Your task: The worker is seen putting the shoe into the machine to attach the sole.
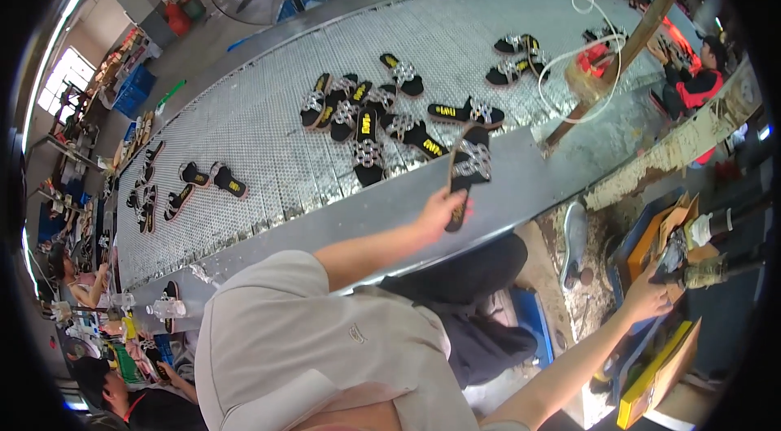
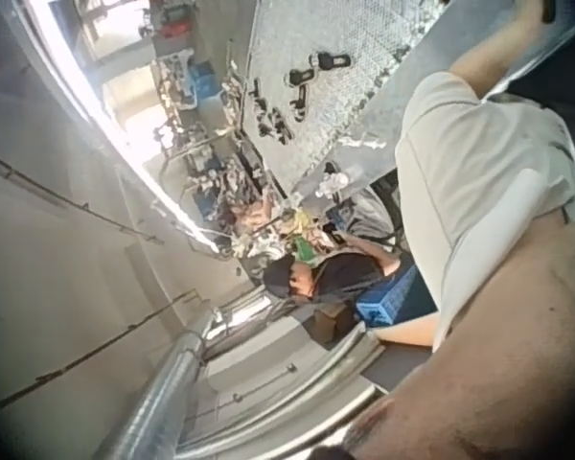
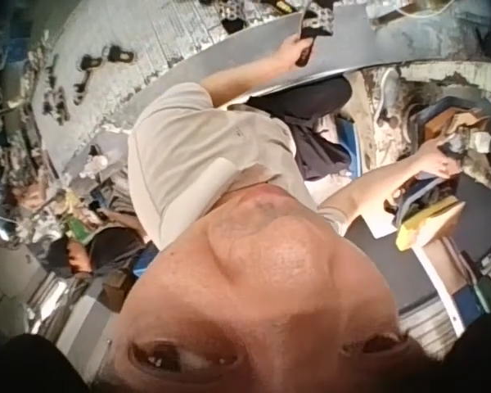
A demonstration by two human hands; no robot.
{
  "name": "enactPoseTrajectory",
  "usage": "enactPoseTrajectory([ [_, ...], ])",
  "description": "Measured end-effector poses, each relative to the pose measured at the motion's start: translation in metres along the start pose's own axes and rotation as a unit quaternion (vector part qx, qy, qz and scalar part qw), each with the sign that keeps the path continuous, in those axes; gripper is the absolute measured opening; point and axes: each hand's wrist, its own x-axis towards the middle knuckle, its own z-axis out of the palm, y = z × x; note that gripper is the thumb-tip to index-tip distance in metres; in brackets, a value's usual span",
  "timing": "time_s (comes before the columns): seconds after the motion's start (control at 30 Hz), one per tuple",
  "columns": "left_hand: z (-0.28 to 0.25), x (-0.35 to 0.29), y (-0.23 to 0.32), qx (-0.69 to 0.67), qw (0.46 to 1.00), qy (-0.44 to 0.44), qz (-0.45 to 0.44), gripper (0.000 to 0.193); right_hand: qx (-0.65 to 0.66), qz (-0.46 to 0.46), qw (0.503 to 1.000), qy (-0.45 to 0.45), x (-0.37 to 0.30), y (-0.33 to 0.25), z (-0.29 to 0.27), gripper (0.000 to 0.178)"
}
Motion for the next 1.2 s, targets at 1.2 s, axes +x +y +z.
enactPoseTrajectory([
  [1.2, 0.055, -0.034, -0.013, -0.185, 0.982, -0.004, -0.047, 0.060, 0.747, 0.036, 0.574, -0.334, -0.216, -0.245, -0.243, 0.062],
])
